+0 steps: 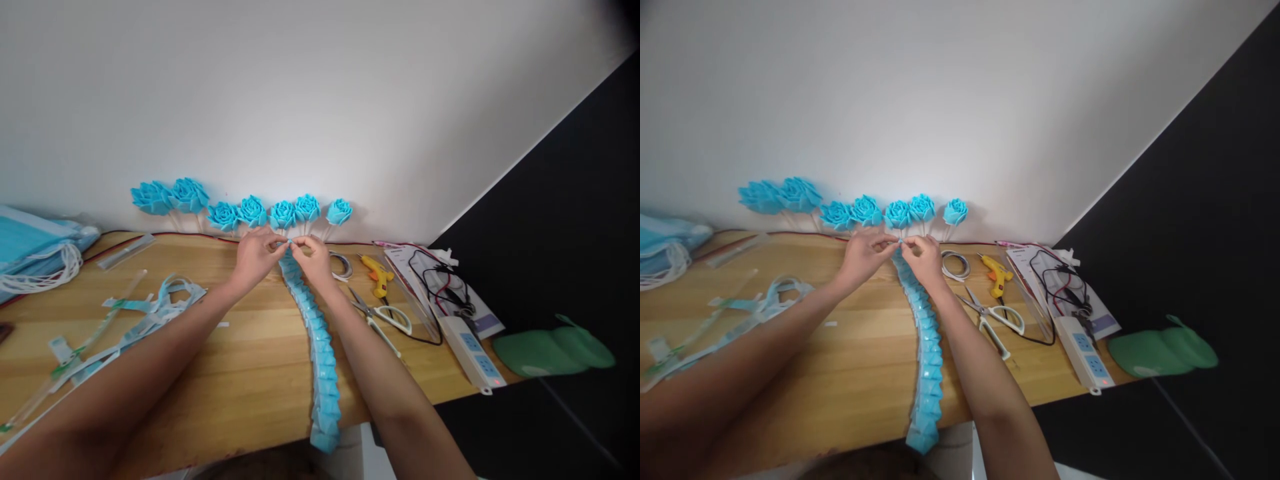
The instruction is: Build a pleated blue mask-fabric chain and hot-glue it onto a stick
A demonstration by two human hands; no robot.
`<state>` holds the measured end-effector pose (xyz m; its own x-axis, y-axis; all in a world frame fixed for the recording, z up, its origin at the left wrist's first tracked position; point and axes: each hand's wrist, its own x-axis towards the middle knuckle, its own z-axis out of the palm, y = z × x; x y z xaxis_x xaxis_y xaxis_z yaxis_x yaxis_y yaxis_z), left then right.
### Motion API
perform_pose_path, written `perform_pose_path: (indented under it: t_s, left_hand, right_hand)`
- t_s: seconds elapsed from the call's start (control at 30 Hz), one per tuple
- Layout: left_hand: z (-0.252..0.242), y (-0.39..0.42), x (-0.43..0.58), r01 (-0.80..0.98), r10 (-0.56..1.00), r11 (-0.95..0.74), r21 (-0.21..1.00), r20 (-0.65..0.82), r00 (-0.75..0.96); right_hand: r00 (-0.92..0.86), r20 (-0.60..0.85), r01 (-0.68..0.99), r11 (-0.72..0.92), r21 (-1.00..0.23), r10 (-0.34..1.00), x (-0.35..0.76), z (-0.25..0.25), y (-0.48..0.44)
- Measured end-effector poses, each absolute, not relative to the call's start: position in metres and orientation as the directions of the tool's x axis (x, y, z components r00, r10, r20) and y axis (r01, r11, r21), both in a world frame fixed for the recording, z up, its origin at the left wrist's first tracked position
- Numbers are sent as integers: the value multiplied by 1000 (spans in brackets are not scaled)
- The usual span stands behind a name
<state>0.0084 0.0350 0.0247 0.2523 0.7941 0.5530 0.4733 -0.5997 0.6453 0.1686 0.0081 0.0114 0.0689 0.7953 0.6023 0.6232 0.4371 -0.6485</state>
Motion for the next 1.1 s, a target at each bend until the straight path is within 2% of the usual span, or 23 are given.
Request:
perform_pose_path:
  t_s: [0.3,0.47,0.7,0.87,1.0,1.1]
  left_hand:
    - [26,35,8,517,768,-624,586,581,269]
    - [25,36,8,460,816,-574,677,519,255]
    - [24,38,8,409,839,-543,733,480,255]
    - [23,41,6,344,857,-515,785,461,230]
    - [23,46,3,271,885,-465,843,434,168]
    - [24,48,3,134,920,-376,917,352,171]
  right_hand:
    - [18,660,717,450,-532,751,166,6,10]
    - [12,678,737,452,-503,735,165,5,9]
    - [8,693,724,474,-502,721,166,3,10]
    - [66,639,646,456,-613,766,167,6,10]
    - [157,504,420,404,-813,849,171,8,10]
    - [189,426,272,370,-888,885,173,8,10]
